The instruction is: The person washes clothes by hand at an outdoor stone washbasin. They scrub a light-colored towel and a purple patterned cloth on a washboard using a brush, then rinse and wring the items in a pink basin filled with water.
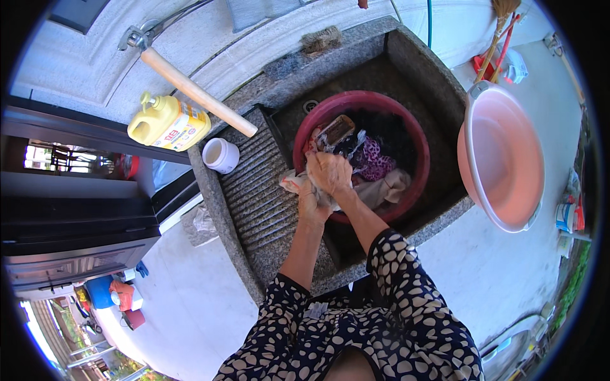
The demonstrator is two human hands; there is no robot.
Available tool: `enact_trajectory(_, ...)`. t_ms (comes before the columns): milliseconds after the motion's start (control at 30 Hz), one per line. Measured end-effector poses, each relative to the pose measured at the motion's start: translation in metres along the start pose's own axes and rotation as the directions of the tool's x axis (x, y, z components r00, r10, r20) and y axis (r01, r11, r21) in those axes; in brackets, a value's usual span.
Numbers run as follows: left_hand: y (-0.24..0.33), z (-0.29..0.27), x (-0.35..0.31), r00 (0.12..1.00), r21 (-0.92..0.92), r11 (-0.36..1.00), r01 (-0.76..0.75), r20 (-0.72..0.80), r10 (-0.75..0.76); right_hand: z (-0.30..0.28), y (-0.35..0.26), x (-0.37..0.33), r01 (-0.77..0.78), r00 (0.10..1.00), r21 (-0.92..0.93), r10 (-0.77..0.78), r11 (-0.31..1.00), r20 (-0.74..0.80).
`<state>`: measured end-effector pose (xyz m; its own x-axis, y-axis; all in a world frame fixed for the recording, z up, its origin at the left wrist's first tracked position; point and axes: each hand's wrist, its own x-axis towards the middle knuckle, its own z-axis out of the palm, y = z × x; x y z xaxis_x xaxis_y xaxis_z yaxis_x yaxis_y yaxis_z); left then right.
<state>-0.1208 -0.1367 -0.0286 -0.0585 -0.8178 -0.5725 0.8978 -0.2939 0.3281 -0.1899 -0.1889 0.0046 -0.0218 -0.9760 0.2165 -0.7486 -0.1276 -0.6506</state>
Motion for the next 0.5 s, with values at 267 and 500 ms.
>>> enact_trajectory(267, 0.022, -0.071, 0.022, 0.900, -0.088, 0.996, 0.018, 0.436, 0.022, -0.034, -0.053, -0.064, 0.359, 0.922, 0.048, -0.346, 0.932, -0.175)
enact_trajectory(500, 0.043, 0.041, -0.033, 0.982, 0.209, 0.961, -0.181, 0.097, 0.164, -0.036, 0.057, 0.012, -0.370, 0.881, 0.395, 0.183, 0.841, 0.436)
